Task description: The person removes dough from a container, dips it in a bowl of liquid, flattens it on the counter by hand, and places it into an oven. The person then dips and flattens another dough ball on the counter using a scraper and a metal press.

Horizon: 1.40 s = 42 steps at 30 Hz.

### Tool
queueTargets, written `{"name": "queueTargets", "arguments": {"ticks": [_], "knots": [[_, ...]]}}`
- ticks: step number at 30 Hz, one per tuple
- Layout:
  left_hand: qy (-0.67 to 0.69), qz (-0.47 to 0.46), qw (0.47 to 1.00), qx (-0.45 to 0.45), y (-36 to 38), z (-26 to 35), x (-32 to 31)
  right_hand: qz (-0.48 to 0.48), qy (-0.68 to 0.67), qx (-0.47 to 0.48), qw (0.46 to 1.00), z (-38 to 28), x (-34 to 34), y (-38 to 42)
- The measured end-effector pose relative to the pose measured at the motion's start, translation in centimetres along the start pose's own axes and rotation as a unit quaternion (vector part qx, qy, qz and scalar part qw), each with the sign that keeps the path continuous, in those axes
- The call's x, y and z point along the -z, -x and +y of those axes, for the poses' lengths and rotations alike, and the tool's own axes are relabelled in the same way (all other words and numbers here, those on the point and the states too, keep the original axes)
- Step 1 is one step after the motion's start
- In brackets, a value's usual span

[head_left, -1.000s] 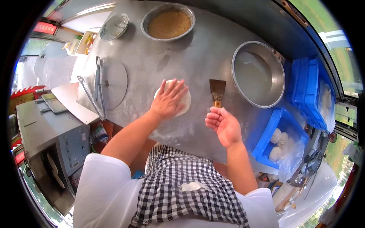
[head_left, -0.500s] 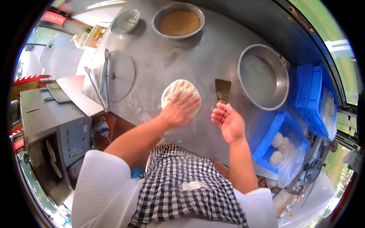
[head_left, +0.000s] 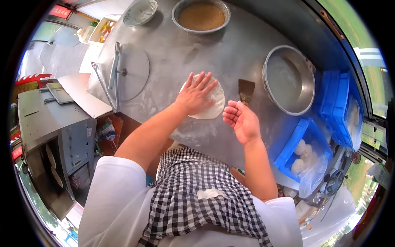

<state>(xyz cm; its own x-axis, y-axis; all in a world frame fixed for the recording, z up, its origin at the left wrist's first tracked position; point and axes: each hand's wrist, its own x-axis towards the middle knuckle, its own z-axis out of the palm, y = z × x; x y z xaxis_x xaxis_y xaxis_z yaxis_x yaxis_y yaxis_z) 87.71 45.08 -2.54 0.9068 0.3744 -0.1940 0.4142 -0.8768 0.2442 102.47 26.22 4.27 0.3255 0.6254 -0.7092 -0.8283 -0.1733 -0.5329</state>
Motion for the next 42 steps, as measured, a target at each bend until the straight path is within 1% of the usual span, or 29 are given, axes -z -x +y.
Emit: {"name": "queueTargets", "arguments": {"ticks": [1,2,5,6,7,9,10,13,15,17,18,20,21,22,23,24,25,26,27,28,29,30,32,35,36,37,39,41,42], "knots": [[0.001,0.022,1.000,-0.005,-1.1,-1.1,0.1,-0.008,-0.003,0.009,1.000,-0.7,-1.0,-0.9],[-0.017,0.030,0.999,0.002,0.0,-1.7,-1.4,0.005,0.016,0.018,1.000,-1.0,-1.6,-0.6],[-0.072,0.059,0.996,-0.013,1.5,-0.3,-1.1,-0.002,0.011,0.032,0.999,-0.9,-2.0,-0.7],[-0.055,0.054,0.996,-0.036,0.4,-0.7,-0.9,0.007,0.004,0.025,1.000,-0.8,-1.9,-1.2],[-0.034,0.040,0.997,-0.062,0.6,-0.4,-1.1,0.012,-0.003,0.043,0.999,-0.9,-1.7,-2.1],[0.024,-0.010,0.996,-0.080,5.4,1.8,-1.7,0.018,-0.002,0.037,0.999,-0.2,-1.4,-2.3],[0.035,-0.011,0.996,-0.084,5.3,1.2,-2.1,0.032,0.003,0.039,0.999,-0.3,-1.9,-2.5],[0.030,0.001,0.991,-0.132,7.9,1.2,-2.9,0.019,0.000,0.041,0.999,-0.2,-3.0,-3.0],[0.044,-0.048,0.989,-0.133,7.3,0.8,-1.5,-0.018,0.003,0.053,0.998,-0.5,-4.4,-3.6],[0.045,-0.109,0.985,-0.125,7.3,1.1,0.5,-0.041,-0.009,0.026,0.999,0.3,-5.4,-3.5],[0.024,-0.057,0.995,-0.082,6.9,0.6,0.5,-0.069,-0.028,0.011,0.997,0.7,-5.6,-3.9],[-0.012,0.039,0.999,0.003,6.3,-1.0,0.2,0.019,0.036,-0.007,0.999,2.7,-5.6,-6.9],[0.006,0.028,1.000,0.013,7.0,-1.1,-0.6,0.063,0.072,-0.021,0.995,3.9,-5.0,-7.8],[0.019,0.028,0.999,0.025,6.8,-1.8,-1.3,0.028,0.026,-0.053,0.998,3.3,-4.6,-8.5],[0.021,0.039,0.998,0.035,5.5,-3.5,-1.7,0.007,0.103,-0.006,0.995,2.7,-5.0,-10.4],[0.029,0.016,0.999,0.041,5.5,-3.7,-1.3,-0.002,0.171,0.028,0.985,2.9,-5.4,-10.6],[0.027,-0.015,0.999,0.037,6.5,-3.1,-0.7,-0.001,0.238,0.045,0.970,3.5,-5.9,-8.6],[0.021,-0.034,0.999,0.035,6.3,-3.2,0.3,0.012,0.315,0.098,0.944,3.3,-7.1,-7.4],[0.005,-0.038,0.999,0.030,5.2,-3.9,1.2,-0.002,0.408,0.207,0.889,3.3,-7.8,-7.4],[0.010,-0.006,0.999,0.034,5.0,-4.2,1.5,-0.016,0.492,0.308,0.814,3.7,-8.2,-6.8],[0.014,0.023,0.999,0.037,5.2,-4.2,1.6,-0.028,0.564,0.400,0.722,4.0,-8.5,-6.4],[0.019,0.050,0.998,0.038,5.4,-4.2,1.7,-0.025,0.639,0.420,0.644,5.0,-7.9,-7.7],[0.036,0.076,0.994,0.075,6.2,-4.0,3.1,-0.016,0.770,0.436,0.466,8.0,-5.5,-10.3],[0.064,0.127,0.983,0.115,7.2,-5.5,3.1,-0.023,0.792,0.343,0.504,6.9,-7.8,-9.7],[0.081,0.133,0.980,0.124,8.0,-5.7,2.8,-0.040,0.794,0.373,0.479,6.6,-8.5,-9.2],[0.094,0.150,0.976,0.129,8.0,-6.3,2.7,-0.046,0.805,0.364,0.467,7.2,-8.5,-10.1],[0.115,0.139,0.974,0.135,9.1,-6.2,2.1,-0.056,0.828,0.341,0.442,8.6,-8.3,-11.1],[0.130,0.162,0.969,0.137,8.8,-7.6,1.9,-0.066,0.822,0.351,0.444,8.5,-9.2,-12.4],[0.149,0.167,0.965,0.138,9.5,-7.2,2.2,-0.076,0.822,0.337,0.453,9.2,-9.0,-11.3]]}}
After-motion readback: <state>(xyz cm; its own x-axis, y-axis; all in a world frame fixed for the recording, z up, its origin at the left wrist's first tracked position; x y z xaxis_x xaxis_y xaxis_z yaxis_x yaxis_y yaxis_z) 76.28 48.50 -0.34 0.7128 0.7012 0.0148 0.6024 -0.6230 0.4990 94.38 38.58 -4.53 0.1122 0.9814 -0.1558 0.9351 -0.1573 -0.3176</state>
